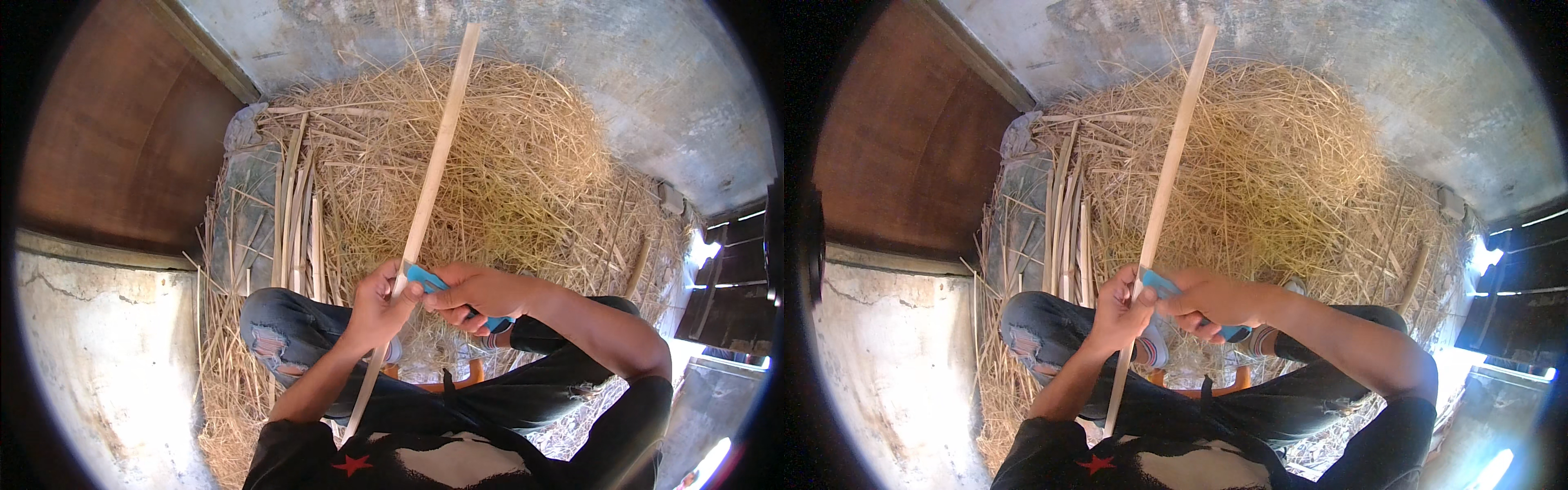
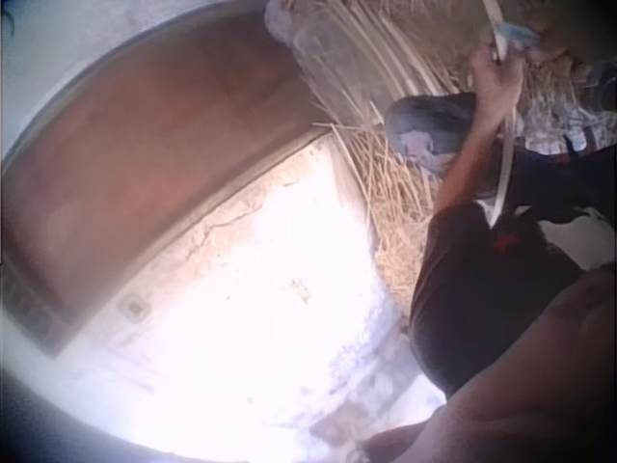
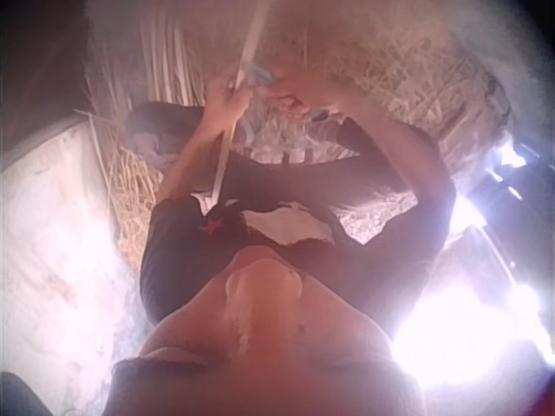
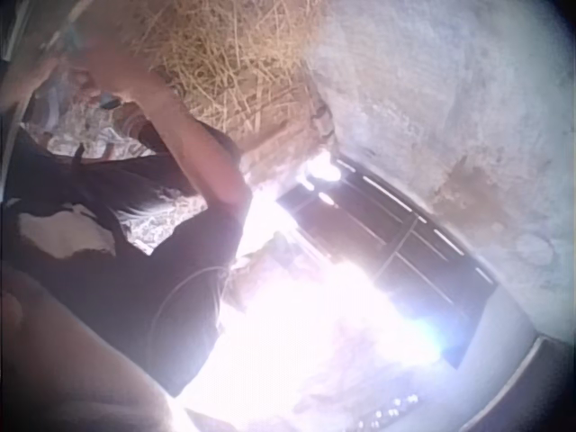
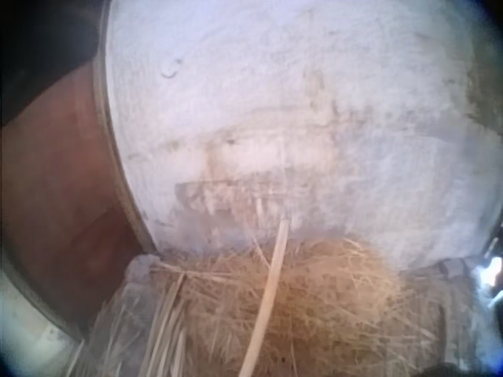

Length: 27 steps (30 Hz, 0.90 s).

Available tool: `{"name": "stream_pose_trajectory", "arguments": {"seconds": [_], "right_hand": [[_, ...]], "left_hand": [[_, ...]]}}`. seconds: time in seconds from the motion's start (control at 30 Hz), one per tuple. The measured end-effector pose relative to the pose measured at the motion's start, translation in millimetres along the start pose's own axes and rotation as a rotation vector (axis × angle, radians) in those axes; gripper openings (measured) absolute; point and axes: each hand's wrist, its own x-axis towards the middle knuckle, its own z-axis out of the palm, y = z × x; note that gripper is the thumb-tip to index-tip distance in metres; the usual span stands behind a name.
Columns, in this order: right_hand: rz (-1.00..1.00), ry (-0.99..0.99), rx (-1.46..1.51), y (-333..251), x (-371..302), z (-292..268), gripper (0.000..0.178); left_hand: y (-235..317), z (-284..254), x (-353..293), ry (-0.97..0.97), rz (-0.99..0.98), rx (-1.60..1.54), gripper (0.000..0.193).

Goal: The person sits on a small stool and uses a blue utility knife to shave a long, thin wooden stick. They hold the stick with their left hand and scrape the blade along its length to remove the outer layer, repeating the motion continuously.

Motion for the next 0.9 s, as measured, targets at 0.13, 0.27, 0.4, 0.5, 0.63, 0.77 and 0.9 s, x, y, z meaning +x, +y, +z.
{"name": "stream_pose_trajectory", "arguments": {"seconds": [0.13,0.27,0.4,0.5,0.63,0.77,0.9], "right_hand": [[0.074,-0.054,-0.052,3.0,-4.6,-7.7,0.024],[0.107,-0.042,-0.009,1.2,-3.6,-5.8,0.025],[0.118,0.000,-0.034,-1.3,-2.5,-2.0,0.023],[0.065,0.061,-0.048,4.1,0.5,2.8,0.026],[-0.040,0.170,0.041,24.6,14.9,5.6,0.022],[-0.108,0.142,0.012,17.9,14.1,8.3,0.026],[0.084,0.021,-0.053,-0.8,2.7,-8.3,0.028]], "left_hand": [[14.6,2.5,-2.2,-0.107,0.009,-0.048,0.044],[11.5,-2.8,-2.4,-0.161,0.003,-0.095,0.046],[1.7,-1.7,-1.6,-0.086,0.061,-0.030,0.044],[-8.0,0.2,-0.5,-0.003,0.112,0.027,0.036],[-22.6,-0.7,2.5,0.118,0.110,0.246,0.029],[-23.5,2.5,6.1,0.130,0.099,0.109,0.035],[-4.7,5.8,-0.2,0.022,0.033,0.040,0.038]]}}
